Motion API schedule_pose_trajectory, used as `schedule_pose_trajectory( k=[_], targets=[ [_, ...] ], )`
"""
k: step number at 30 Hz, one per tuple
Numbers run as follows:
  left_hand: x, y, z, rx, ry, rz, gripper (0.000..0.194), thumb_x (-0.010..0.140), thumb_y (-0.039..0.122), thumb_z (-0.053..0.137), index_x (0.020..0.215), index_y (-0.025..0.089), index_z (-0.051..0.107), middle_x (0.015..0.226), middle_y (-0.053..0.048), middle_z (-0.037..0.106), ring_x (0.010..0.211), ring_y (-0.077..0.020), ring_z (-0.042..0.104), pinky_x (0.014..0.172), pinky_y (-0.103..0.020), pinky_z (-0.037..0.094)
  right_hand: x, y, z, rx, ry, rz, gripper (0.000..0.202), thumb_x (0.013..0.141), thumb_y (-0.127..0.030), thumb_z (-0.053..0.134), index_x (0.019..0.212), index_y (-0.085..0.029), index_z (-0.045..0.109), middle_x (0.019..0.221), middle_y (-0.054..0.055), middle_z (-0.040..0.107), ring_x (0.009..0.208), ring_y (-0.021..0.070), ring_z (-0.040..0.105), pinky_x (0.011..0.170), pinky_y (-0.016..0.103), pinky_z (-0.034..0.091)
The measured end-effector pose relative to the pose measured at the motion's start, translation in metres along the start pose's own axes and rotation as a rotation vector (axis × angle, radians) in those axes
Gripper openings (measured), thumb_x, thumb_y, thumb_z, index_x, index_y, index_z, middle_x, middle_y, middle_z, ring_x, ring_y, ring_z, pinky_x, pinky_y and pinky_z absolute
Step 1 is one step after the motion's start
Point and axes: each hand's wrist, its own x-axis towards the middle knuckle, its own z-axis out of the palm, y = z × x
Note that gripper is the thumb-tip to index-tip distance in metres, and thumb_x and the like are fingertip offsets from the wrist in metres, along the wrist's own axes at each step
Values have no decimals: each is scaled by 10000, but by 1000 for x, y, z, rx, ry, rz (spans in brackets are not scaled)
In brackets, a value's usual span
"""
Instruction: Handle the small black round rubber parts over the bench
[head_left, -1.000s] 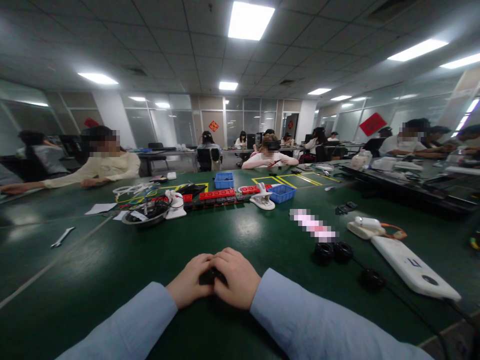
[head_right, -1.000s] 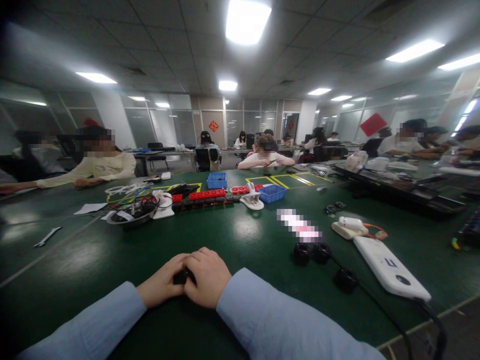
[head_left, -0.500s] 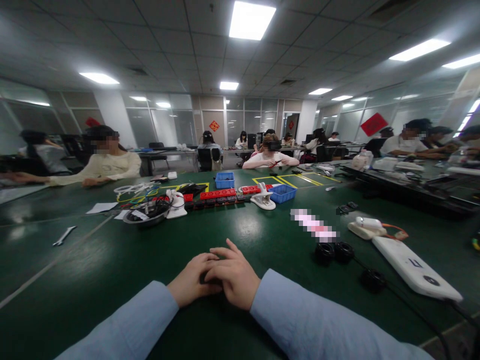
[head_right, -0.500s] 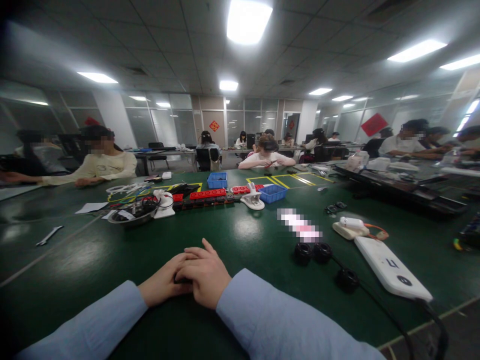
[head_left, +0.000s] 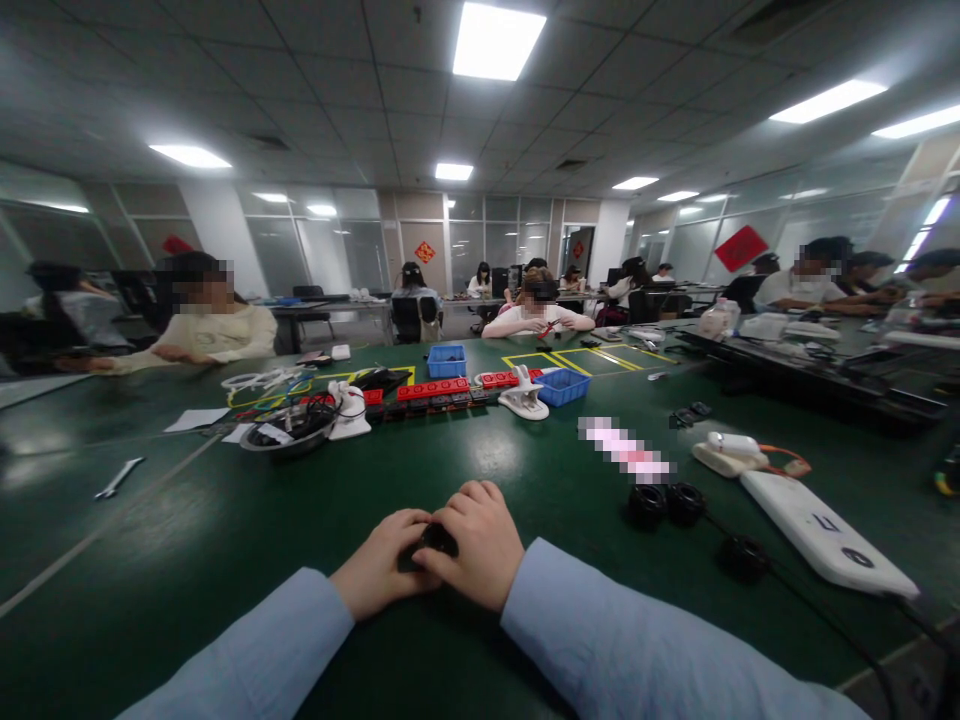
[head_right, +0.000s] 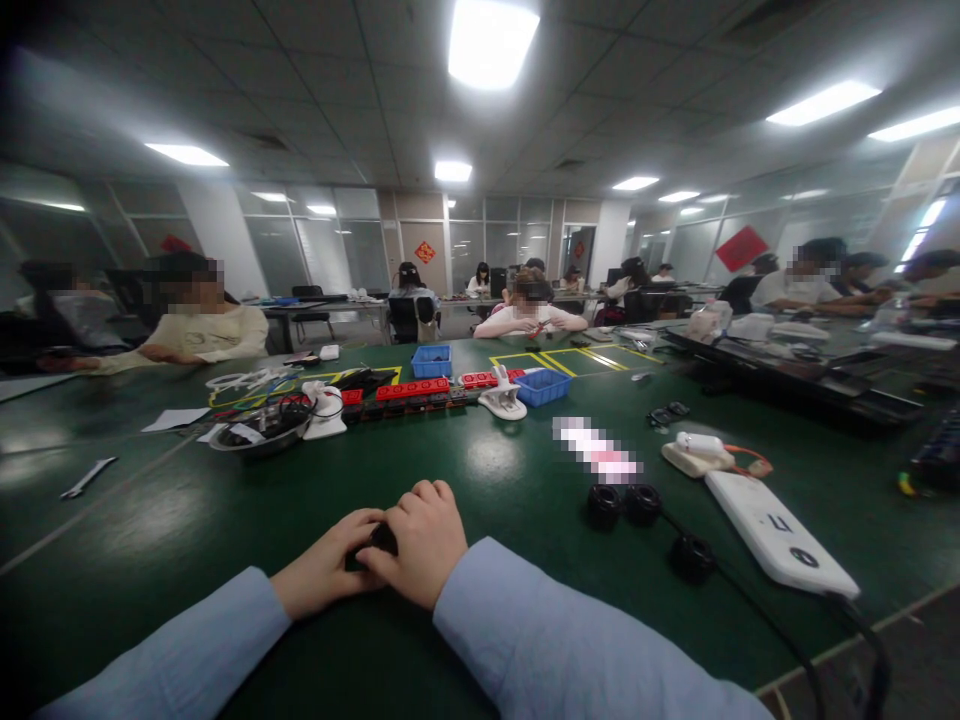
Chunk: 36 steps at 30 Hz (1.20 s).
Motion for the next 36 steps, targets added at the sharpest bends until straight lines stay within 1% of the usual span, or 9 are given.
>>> schedule_pose_trajectory(
  k=[5,13,18,21,24,30,33,36],
  targets=[
    [0,-1,1,6,3,1,421,660,262,693,1070,214,612,1155,-69,538,1092,-258,475,972,-394,367,1,-3,-5,-34,-54,8,300,740,-449,621,836,-165,636,806,43,602,841,192,472,772,335,341],
    [0,0,1,17,3,-9,386,679,289,676,1053,218,616,1163,-69,535,1096,-258,476,974,-398,369,0,-3,-4,-13,-79,6,295,753,-427,615,874,-159,637,826,50,593,840,196,475,740,324,358],
    [-1,2,0,-2,16,21,358,679,277,668,1028,214,620,1135,-64,554,1073,-251,492,957,-386,387,-1,-3,-4,46,-88,-36,233,785,-315,566,951,-162,623,854,51,599,844,189,472,749,318,359],
    [0,0,0,-4,23,23,392,673,279,673,1052,204,607,1143,-73,553,1085,-262,485,974,-404,369,-2,-3,-5,80,-85,-80,225,778,-230,534,978,-164,614,890,50,615,839,185,459,749,315,351],
    [0,-2,2,-3,35,11,440,655,285,687,1075,198,591,1156,-80,551,1089,-276,484,980,-420,361,-2,-5,-6,97,-86,-113,231,753,-176,517,960,-178,621,913,36,633,809,182,438,725,314,336],
    [-1,-4,3,-27,46,28,415,661,255,685,1063,208,591,1143,-64,558,1075,-263,493,968,-410,371,-3,-7,-7,98,-100,-165,295,724,-121,491,975,-213,614,947,5,648,767,177,400,681,318,299],
    [-1,-5,4,-21,39,34,391,656,243,694,1035,205,605,1130,-62,560,1071,-261,491,973,-412,361,-2,-6,-7,72,-116,-198,257,730,-115,490,930,-210,621,919,-4,656,754,175,394,662,319,285],
    [0,-5,4,-14,30,25,382,657,260,700,1025,210,616,1137,-60,551,1064,-259,494,959,-402,376,-2,-4,-3,65,-129,-241,190,756,-113,495,831,-212,639,884,-20,668,757,168,403,655,318,279]
  ],
)
